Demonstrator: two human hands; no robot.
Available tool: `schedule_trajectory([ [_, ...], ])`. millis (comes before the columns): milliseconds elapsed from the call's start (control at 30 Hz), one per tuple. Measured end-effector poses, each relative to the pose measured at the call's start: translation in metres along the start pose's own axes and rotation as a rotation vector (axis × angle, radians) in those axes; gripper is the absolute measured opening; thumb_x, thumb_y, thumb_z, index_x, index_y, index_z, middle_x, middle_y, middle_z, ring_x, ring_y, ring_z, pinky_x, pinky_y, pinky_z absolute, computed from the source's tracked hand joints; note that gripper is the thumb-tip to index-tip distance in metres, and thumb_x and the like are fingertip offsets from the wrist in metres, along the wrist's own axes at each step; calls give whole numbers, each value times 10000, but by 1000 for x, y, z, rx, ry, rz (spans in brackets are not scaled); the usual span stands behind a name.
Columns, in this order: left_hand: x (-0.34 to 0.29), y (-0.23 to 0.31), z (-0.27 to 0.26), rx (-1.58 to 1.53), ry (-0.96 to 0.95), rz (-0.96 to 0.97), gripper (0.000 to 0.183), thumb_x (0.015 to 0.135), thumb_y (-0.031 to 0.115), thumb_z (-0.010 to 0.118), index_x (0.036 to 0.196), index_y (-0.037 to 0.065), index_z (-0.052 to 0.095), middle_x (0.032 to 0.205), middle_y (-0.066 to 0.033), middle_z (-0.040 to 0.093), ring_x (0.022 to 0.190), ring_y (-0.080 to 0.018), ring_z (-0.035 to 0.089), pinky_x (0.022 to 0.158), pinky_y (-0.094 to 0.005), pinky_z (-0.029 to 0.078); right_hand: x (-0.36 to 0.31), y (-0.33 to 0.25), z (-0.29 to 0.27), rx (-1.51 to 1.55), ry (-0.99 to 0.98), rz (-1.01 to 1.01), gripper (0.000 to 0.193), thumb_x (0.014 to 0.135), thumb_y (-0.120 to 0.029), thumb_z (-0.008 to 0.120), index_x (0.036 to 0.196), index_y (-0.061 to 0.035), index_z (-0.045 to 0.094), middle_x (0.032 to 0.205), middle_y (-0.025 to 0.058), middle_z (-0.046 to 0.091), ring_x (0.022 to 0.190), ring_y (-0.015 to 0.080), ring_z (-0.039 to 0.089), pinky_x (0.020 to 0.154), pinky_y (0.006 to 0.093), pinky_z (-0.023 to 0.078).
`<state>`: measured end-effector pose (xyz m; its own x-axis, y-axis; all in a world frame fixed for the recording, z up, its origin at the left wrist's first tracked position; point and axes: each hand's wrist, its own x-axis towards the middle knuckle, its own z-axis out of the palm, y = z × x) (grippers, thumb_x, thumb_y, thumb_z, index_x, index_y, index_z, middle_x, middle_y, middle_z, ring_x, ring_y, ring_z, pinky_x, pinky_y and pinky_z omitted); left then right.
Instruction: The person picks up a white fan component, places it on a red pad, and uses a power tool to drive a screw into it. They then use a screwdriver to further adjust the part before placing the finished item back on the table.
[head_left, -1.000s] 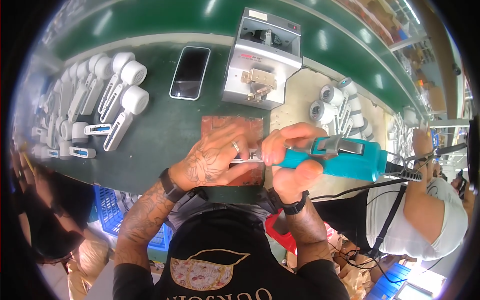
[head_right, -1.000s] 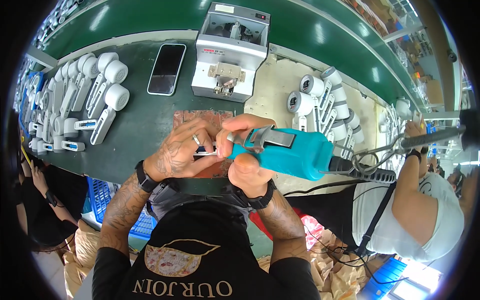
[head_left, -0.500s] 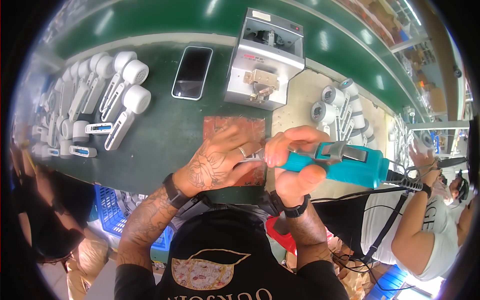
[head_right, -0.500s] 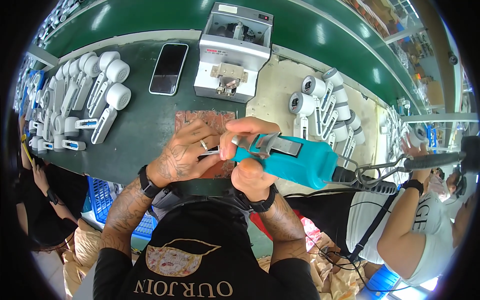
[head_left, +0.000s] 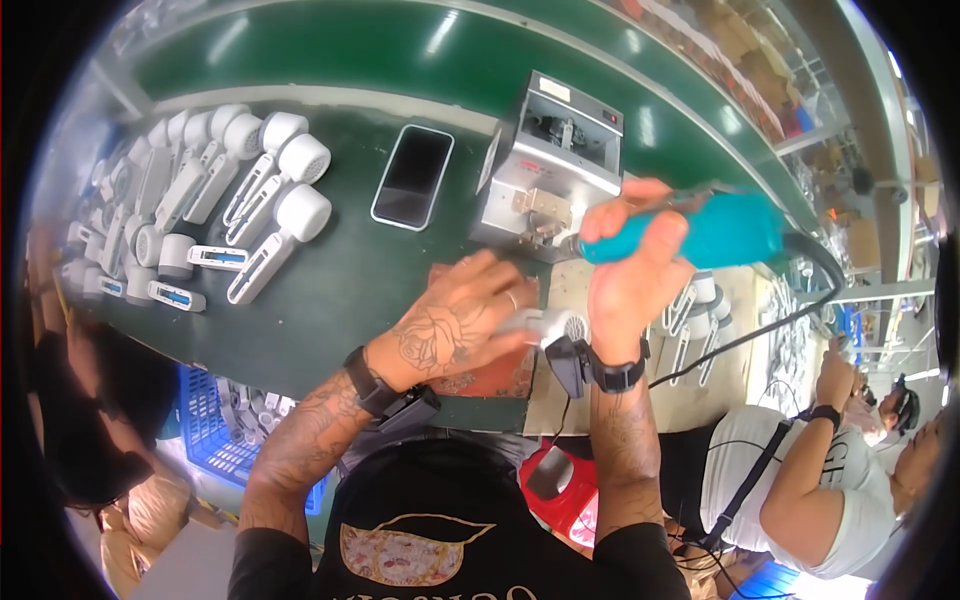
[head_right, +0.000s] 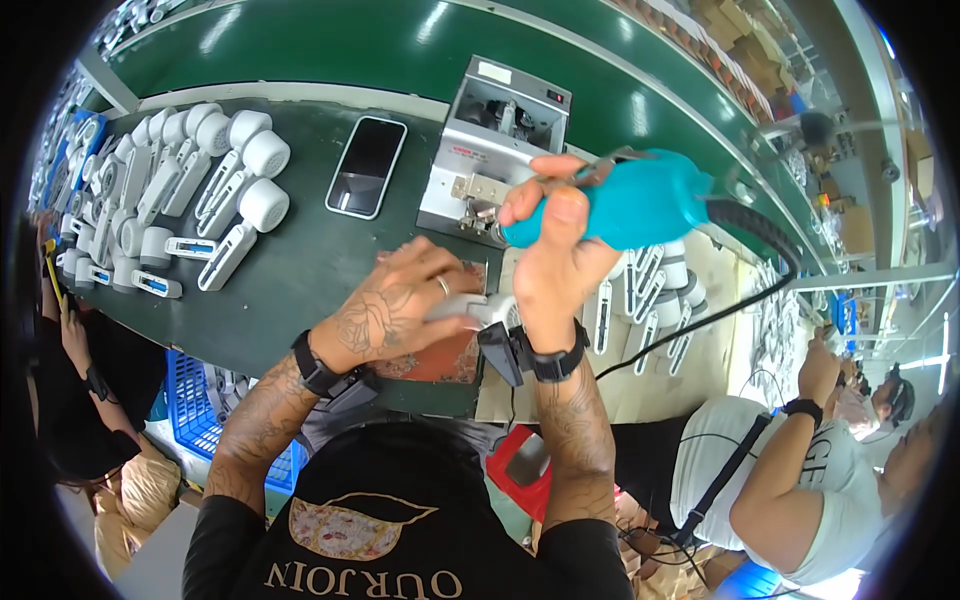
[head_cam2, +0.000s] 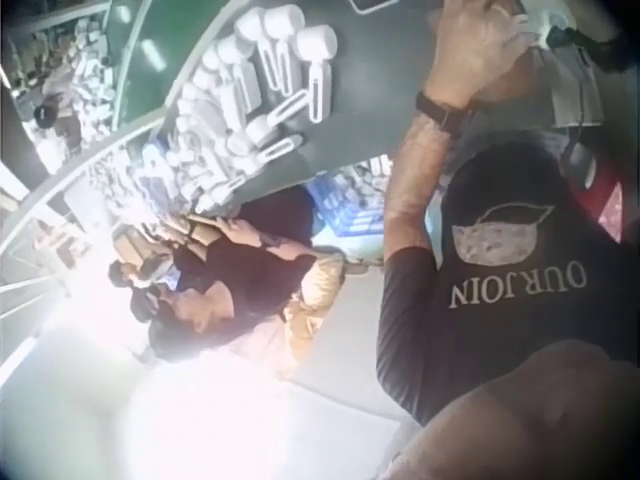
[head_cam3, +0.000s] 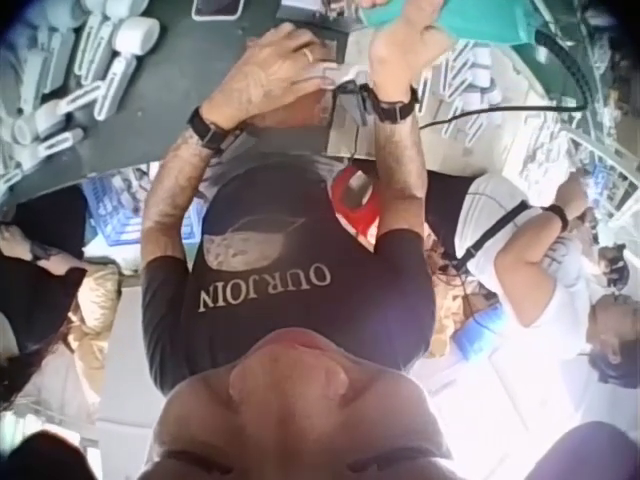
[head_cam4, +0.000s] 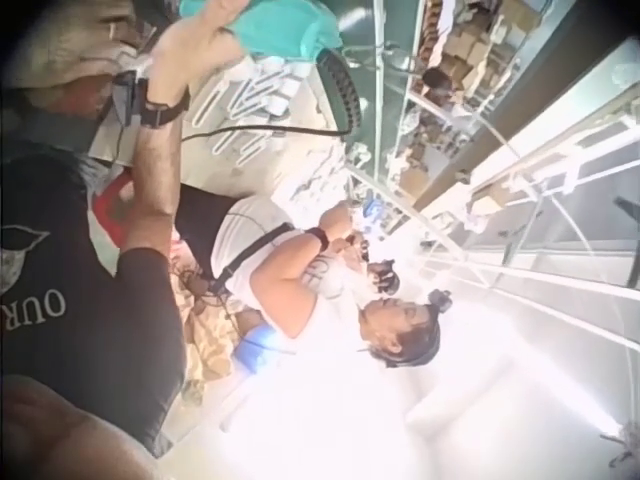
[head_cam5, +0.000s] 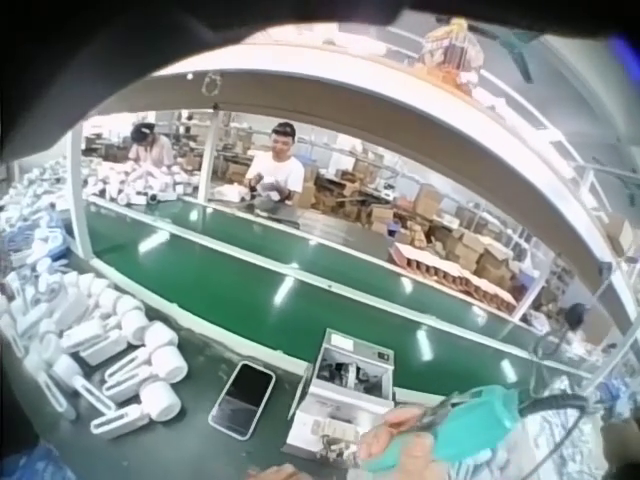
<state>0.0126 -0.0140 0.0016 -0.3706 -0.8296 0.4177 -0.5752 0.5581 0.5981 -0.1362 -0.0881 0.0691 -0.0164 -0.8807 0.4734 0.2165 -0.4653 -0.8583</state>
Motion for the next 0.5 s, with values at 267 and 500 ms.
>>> schedule_trajectory([
  [267,-8,0,0,8,-33,28,470,877,340,697,1203,16,594,1047,-120,586,999,-300,551,869,-412,471,14,33,9,-104,-96,-59,314,1029,-294,530,1008,20,540,709,70,558,630,185,587,587,315,488],
  [500,-8,-1,0,16,-7,32,455,867,285,687,1236,34,597,1077,-109,585,999,-299,550,886,-434,461,-1,13,9,-132,-118,100,292,1029,-275,523,1016,16,546,679,65,547,612,181,570,576,315,481],
])
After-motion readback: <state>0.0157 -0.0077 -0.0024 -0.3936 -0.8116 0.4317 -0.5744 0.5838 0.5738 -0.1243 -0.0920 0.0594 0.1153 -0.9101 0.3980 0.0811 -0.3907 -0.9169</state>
